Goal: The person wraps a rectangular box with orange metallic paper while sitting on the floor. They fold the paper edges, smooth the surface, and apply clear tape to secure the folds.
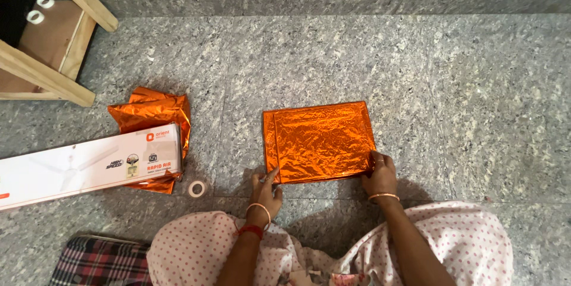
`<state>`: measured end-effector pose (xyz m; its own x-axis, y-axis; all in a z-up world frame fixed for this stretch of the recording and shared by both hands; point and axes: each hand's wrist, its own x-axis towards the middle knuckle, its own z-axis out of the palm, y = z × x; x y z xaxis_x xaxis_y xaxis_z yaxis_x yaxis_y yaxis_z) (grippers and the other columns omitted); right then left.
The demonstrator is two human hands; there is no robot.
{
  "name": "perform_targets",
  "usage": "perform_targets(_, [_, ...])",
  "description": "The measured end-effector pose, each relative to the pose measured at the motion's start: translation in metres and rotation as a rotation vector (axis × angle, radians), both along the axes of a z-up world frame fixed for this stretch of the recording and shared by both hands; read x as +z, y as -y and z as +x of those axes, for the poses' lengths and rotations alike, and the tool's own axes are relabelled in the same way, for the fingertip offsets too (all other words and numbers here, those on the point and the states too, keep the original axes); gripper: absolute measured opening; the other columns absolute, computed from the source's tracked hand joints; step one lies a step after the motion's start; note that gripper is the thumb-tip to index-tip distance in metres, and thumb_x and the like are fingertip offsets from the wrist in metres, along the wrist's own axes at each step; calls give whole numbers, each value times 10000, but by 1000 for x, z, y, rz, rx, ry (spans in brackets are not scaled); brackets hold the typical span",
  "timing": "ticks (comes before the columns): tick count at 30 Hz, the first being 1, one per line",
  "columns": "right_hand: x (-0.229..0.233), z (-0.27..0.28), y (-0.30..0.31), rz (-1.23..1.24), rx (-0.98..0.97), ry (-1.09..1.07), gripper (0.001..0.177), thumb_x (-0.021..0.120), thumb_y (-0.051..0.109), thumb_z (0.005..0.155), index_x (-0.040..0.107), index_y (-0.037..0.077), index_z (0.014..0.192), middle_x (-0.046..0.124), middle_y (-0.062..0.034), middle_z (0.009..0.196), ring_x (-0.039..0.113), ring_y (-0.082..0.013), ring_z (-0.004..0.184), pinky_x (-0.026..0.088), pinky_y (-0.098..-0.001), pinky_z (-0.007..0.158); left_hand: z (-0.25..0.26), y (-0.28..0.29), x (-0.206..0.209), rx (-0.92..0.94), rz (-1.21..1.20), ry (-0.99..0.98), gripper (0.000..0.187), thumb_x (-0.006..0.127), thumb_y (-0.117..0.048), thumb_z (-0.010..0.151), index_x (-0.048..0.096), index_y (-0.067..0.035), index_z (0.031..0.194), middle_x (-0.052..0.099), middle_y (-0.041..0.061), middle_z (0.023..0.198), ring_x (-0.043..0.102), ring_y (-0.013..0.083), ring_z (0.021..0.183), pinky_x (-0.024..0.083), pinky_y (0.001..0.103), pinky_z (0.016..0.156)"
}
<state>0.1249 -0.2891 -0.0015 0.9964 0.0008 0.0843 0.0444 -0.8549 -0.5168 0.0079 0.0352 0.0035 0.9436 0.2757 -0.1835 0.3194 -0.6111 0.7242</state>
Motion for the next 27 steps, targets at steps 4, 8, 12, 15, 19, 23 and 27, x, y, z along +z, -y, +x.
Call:
perform_targets(4, [-10, -1, 0, 103, -41, 66, 783, 798, 46, 666, 538, 49, 1405, 575, -227, 1316, 573, -413, 1200, 496, -447, 1024, 2, -1, -21, 75, -13, 170, 759, 683, -77, 818, 398, -87, 1521, 488, 233, 1301, 627, 395, 1054, 538, 459, 870])
perform_targets(8, [-45, 5, 2, 300, -377, 84, 834, 867, 55, 705, 450, 43, 1427, 539, -267, 1288, 573, -391, 1130, 496, -422, 976, -2, 6, -49, -1, 7, 20, 574, 699, -133, 857, 528, -112, 1404, 688, 147, 1067, 713, 302, 915, 566, 418, 861])
perform_targets(12, [-85, 32, 7, 971, -392, -65, 807, 703, 16, 838, 278, 38, 1523, 622, -222, 1289, 647, -270, 1069, 545, -339, 907, -16, 30, -48, -264, -212, 91, 328, 660, -114, 906, 666, -126, 1234, 740, 119, 1077, 753, 272, 924, 606, 393, 835])
perform_targets(15, [-105, 32, 13, 1088, -277, -50, 770, 652, -12, 883, 235, 3, 1531, 628, -197, 1308, 661, -227, 1120, 551, -335, 932, -4, 38, -31, -170, -37, 68, 403, 664, -134, 936, 613, -133, 1336, 634, 206, 1258, 650, 359, 1088, 529, 430, 945])
perform_targets(19, [-115, 12, 3, 1157, -310, -88, 650, 640, 17, 906, 340, -19, 1482, 662, -154, 1261, 671, -225, 1061, 557, -354, 898, 45, 13, -14, -45, 38, 281, 593, 588, -97, 939, 432, -98, 1511, 471, 194, 1517, 475, 393, 1387, 388, 448, 1167])
perform_targets(23, [-100, -2, -16, 1086, -237, -244, 508, 724, 16, 866, 561, -77, 1339, 683, -183, 1243, 674, -252, 1075, 555, -375, 922, 89, -13, -9, -112, 303, 191, 681, 632, -93, 865, 388, -12, 1496, 409, 237, 1549, 417, 434, 1392, 362, 481, 1145])
perform_targets(27, [-80, -5, -15, 1022, -227, -264, 563, 720, 13, 858, 530, -38, 1385, 654, -183, 1292, 661, -267, 1118, 535, -384, 954, 102, -15, -10, -111, 356, 83, 754, 657, -117, 833, 366, -37, 1524, 441, 181, 1526, 438, 398, 1381, 377, 472, 1144])
